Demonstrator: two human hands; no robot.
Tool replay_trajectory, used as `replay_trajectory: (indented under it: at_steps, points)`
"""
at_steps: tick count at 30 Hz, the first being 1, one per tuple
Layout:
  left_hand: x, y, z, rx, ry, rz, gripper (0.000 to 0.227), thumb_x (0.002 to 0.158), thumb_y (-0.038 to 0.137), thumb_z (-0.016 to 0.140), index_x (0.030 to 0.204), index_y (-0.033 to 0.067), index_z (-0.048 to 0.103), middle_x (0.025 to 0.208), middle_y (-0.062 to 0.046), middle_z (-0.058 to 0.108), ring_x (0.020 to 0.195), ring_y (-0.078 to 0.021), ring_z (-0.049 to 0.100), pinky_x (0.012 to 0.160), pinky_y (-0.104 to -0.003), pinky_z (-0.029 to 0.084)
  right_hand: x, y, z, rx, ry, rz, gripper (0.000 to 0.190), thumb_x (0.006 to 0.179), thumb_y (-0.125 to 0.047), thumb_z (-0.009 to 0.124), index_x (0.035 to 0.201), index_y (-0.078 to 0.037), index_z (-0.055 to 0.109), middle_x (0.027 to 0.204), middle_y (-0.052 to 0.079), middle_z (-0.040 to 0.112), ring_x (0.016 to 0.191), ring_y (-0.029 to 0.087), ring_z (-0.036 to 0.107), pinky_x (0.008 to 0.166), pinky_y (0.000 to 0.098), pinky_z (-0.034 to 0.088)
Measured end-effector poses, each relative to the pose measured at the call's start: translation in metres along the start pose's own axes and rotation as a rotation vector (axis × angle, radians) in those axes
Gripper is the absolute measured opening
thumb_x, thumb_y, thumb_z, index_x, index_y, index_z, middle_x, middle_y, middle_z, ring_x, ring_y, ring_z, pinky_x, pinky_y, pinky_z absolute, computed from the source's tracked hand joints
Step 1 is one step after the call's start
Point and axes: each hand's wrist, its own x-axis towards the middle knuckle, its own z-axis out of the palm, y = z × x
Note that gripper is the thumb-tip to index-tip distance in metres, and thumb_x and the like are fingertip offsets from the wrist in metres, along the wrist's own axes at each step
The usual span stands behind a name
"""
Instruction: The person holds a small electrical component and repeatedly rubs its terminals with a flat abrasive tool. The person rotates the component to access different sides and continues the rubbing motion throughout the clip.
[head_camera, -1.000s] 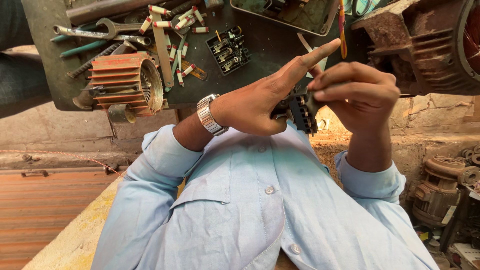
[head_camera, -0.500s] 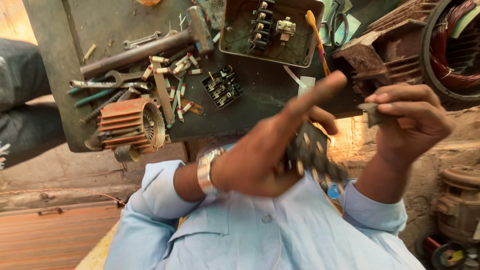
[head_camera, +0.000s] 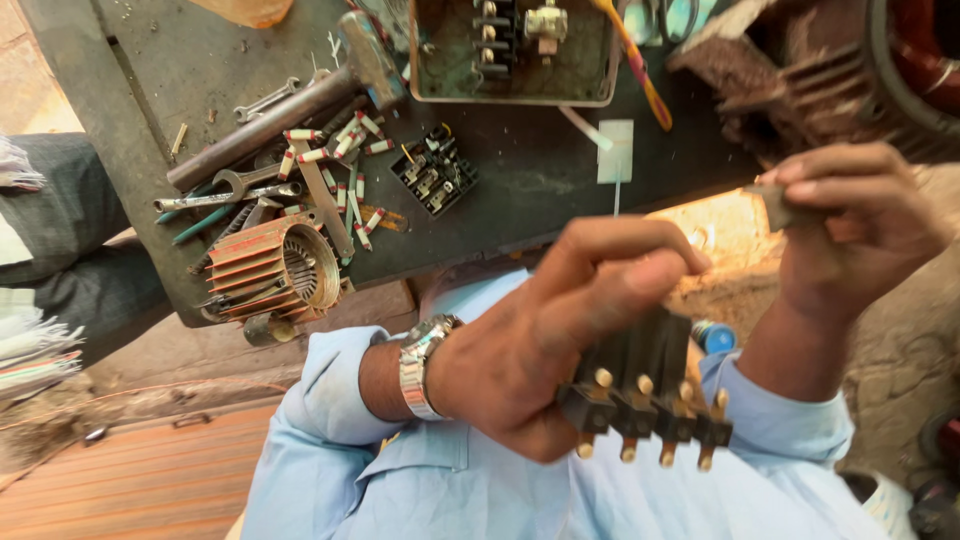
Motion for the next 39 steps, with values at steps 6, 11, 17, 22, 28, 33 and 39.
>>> replay_trajectory:
  at_steps: [6,11,17,22,28,33,39]
  points:
    - [-0.013,-0.039,-0.017,-0.375,0.509,-0.488,0.068,0.104,0.015,0.058,0.160,0.0102,0.020,0.125,-0.023,0.068,0.098,-0.0220,0.071,0.086,-0.034,0.063,0.000,-0.007,0.009,0.024,0.060,0.193,0.014,0.107,0.006,0.064,0.120,0.006,0.062,0.100,0.019,0.068,0.083,0.020,0.072,0.077,0.0333,0.065]
    - [-0.047,-0.078,-0.037,-0.555,0.750,-0.739,0.047,0.106,-0.001,0.043,0.152,0.0079,0.035,0.108,-0.019,0.067,0.100,-0.0235,0.074,0.082,-0.040,0.066,-0.007,-0.006,0.037,0.110,-0.022,0.393,0.022,0.103,0.003,0.055,0.123,-0.004,0.049,0.103,0.012,0.069,0.082,0.013,0.070,0.072,0.0266,0.059]
    - [-0.093,-0.085,-0.044,-0.553,0.819,-0.737,0.064,0.097,0.000,0.041,0.157,0.0202,0.030,0.111,-0.009,0.065,0.100,-0.0188,0.065,0.081,-0.040,0.063,-0.016,0.018,0.060,0.034,-0.312,0.450,0.016,0.113,0.000,0.051,0.128,-0.003,0.053,0.100,0.014,0.072,0.084,0.013,0.070,0.069,0.0249,0.054]
    - [-0.102,-0.079,-0.048,-0.676,0.776,-0.497,0.064,0.106,0.013,0.038,0.168,0.0178,0.023,0.127,-0.019,0.067,0.106,-0.0201,0.068,0.093,-0.035,0.060,-0.024,0.030,0.075,-0.072,-0.362,0.369,0.012,0.114,-0.004,0.061,0.119,0.002,0.070,0.102,0.013,0.068,0.085,0.013,0.062,0.074,0.0230,0.048]
    - [-0.101,-0.073,-0.048,-0.669,0.870,-0.264,0.071,0.112,0.041,0.042,0.170,0.0196,0.008,0.143,-0.029,0.062,0.101,-0.0202,0.071,0.088,-0.032,0.061,-0.010,0.013,0.113,-0.200,-0.420,0.245,0.010,0.108,-0.006,0.077,0.112,0.003,0.075,0.098,0.009,0.070,0.085,0.011,0.064,0.074,0.0235,0.048]
    - [-0.112,-0.063,-0.050,-0.478,0.870,-0.245,0.082,0.108,0.027,0.056,0.167,0.0192,-0.001,0.149,-0.025,0.055,0.130,-0.0226,0.066,0.106,-0.036,0.058,0.005,-0.010,0.143,-0.265,-0.387,0.055,0.014,0.092,-0.008,0.080,0.092,0.001,0.069,0.093,0.012,0.069,0.086,0.017,0.065,0.074,0.0304,0.052]
    - [-0.130,-0.074,-0.050,-0.470,0.909,-0.140,0.081,0.102,0.020,0.066,0.161,0.0084,0.012,0.146,-0.014,0.057,0.129,-0.0215,0.066,0.110,-0.037,0.057,0.008,-0.011,0.151,-0.323,-0.391,0.063,0.016,0.103,-0.006,0.082,0.103,0.002,0.067,0.088,0.009,0.070,0.083,0.017,0.069,0.071,0.0282,0.054]
